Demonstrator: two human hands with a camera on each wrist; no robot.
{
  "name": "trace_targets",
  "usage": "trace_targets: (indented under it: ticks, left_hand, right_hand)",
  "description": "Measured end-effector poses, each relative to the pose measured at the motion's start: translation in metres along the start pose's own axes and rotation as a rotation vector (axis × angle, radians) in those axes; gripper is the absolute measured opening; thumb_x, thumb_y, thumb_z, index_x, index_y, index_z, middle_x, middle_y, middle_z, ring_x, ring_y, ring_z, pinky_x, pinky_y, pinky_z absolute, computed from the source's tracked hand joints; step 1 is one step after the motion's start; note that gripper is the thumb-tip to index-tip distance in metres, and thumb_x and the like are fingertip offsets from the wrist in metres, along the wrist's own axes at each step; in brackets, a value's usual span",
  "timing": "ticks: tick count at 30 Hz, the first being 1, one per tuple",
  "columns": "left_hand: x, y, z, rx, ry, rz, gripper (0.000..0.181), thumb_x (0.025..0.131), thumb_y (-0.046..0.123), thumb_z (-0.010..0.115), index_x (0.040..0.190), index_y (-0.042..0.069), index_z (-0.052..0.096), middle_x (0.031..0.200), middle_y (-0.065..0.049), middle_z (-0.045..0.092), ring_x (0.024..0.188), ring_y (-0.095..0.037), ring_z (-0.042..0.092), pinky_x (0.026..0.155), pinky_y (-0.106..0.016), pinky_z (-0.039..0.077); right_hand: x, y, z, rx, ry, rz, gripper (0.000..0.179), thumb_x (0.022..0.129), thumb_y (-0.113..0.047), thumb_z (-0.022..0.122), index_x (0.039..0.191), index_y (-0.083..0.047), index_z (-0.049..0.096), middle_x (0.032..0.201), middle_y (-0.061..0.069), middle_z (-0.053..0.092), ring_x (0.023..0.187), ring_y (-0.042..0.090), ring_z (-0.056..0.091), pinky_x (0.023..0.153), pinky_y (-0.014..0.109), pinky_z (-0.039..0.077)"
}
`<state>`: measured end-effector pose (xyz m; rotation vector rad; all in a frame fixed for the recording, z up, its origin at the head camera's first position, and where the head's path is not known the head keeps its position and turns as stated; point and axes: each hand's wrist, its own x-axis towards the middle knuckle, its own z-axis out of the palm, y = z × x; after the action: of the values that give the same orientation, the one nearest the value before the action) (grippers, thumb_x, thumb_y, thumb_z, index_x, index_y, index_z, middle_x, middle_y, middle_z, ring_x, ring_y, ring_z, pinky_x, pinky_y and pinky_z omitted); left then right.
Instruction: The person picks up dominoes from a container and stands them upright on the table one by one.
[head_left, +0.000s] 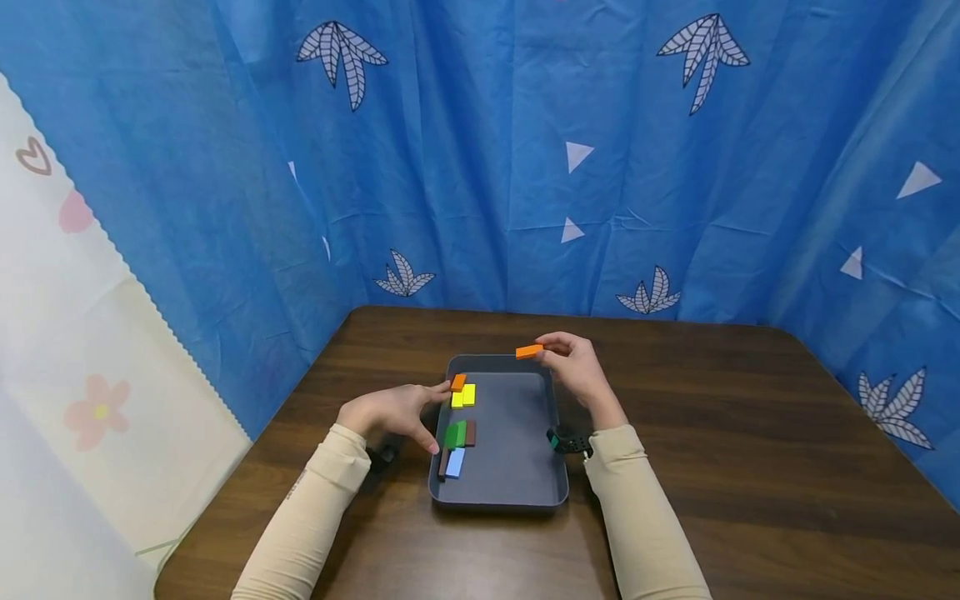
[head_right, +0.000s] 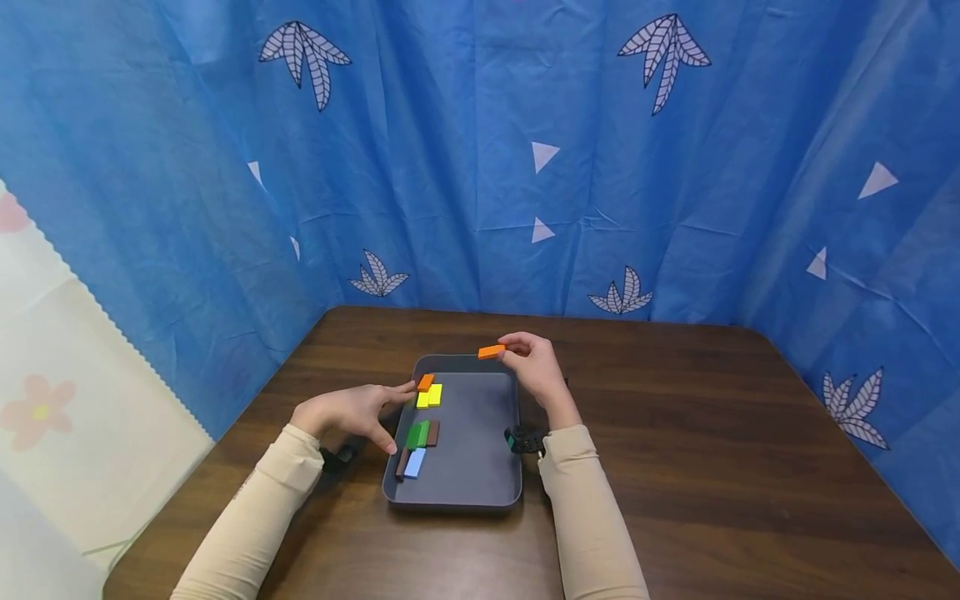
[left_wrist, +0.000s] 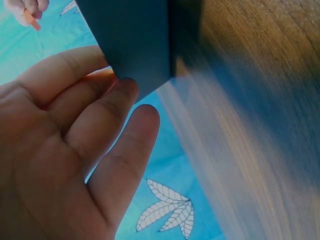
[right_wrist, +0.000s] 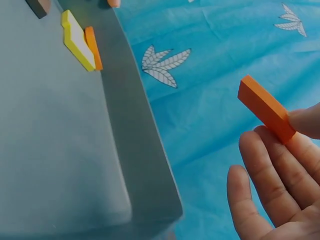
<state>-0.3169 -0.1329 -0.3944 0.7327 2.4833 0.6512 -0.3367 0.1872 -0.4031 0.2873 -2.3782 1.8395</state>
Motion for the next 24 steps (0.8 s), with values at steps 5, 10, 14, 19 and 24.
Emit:
trace_targets:
  ticks: [5, 10, 14, 19, 24]
  left_hand:
    - [0.001, 0.001, -0.001, 0.02, 0.003, -0.016, 0.103, 0.072, 0.034, 0.091, 0.156, 0.014, 0.036, 0.168, -0.002, 0.021, 0.149, -0.034, 0.032, 0.116, -0.056, 0.036]
    - [0.001, 0.001, 0.0, 0.017, -0.004, -0.019, 0.102, 0.073, 0.034, 0.09, 0.157, 0.015, 0.035, 0.168, -0.002, 0.02, 0.149, -0.035, 0.032, 0.116, -0.058, 0.035]
    - [0.0, -0.001, 0.0, 0.022, -0.006, -0.021, 0.101, 0.074, 0.033, 0.09, 0.157, 0.016, 0.035, 0.168, -0.002, 0.02, 0.149, -0.035, 0.032, 0.116, -0.058, 0.035]
    - [0.0, -0.001, -0.001, 0.034, -0.006, -0.023, 0.102, 0.073, 0.034, 0.09, 0.157, 0.016, 0.034, 0.168, -0.002, 0.02, 0.149, -0.035, 0.032, 0.115, -0.058, 0.036]
    - [0.001, -0.002, -0.001, 0.037, -0.007, -0.016, 0.103, 0.073, 0.035, 0.089, 0.157, 0.016, 0.033, 0.169, -0.002, 0.019, 0.15, -0.034, 0.031, 0.116, -0.057, 0.035]
  right_hand:
    - [-0.002, -0.003, -0.011, 0.036, 0.006, -0.002, 0.032, 0.099, -0.01, 0.063, 0.128, 0.002, 0.064, 0.125, 0.025, 0.065, 0.104, 0.03, 0.069, 0.093, 0.034, 0.058]
    - [-0.004, -0.006, -0.021, 0.053, 0.018, -0.013, 0.034, 0.1, -0.011, 0.061, 0.131, 0.002, 0.063, 0.129, 0.026, 0.062, 0.099, 0.019, 0.071, 0.098, 0.04, 0.055]
    - [-0.006, -0.007, -0.027, 0.041, 0.026, -0.023, 0.035, 0.101, -0.015, 0.061, 0.132, 0.001, 0.063, 0.128, 0.026, 0.061, 0.093, 0.007, 0.067, 0.094, 0.03, 0.057]
    - [-0.008, -0.008, -0.035, 0.023, 0.042, -0.032, 0.034, 0.1, -0.014, 0.062, 0.13, 0.001, 0.064, 0.12, 0.02, 0.066, 0.096, 0.009, 0.062, 0.087, 0.017, 0.053]
    - [-0.012, -0.009, -0.045, 0.014, 0.05, -0.038, 0.033, 0.1, -0.011, 0.061, 0.13, 0.002, 0.063, 0.112, 0.012, 0.069, 0.096, 0.005, 0.063, 0.085, 0.013, 0.051]
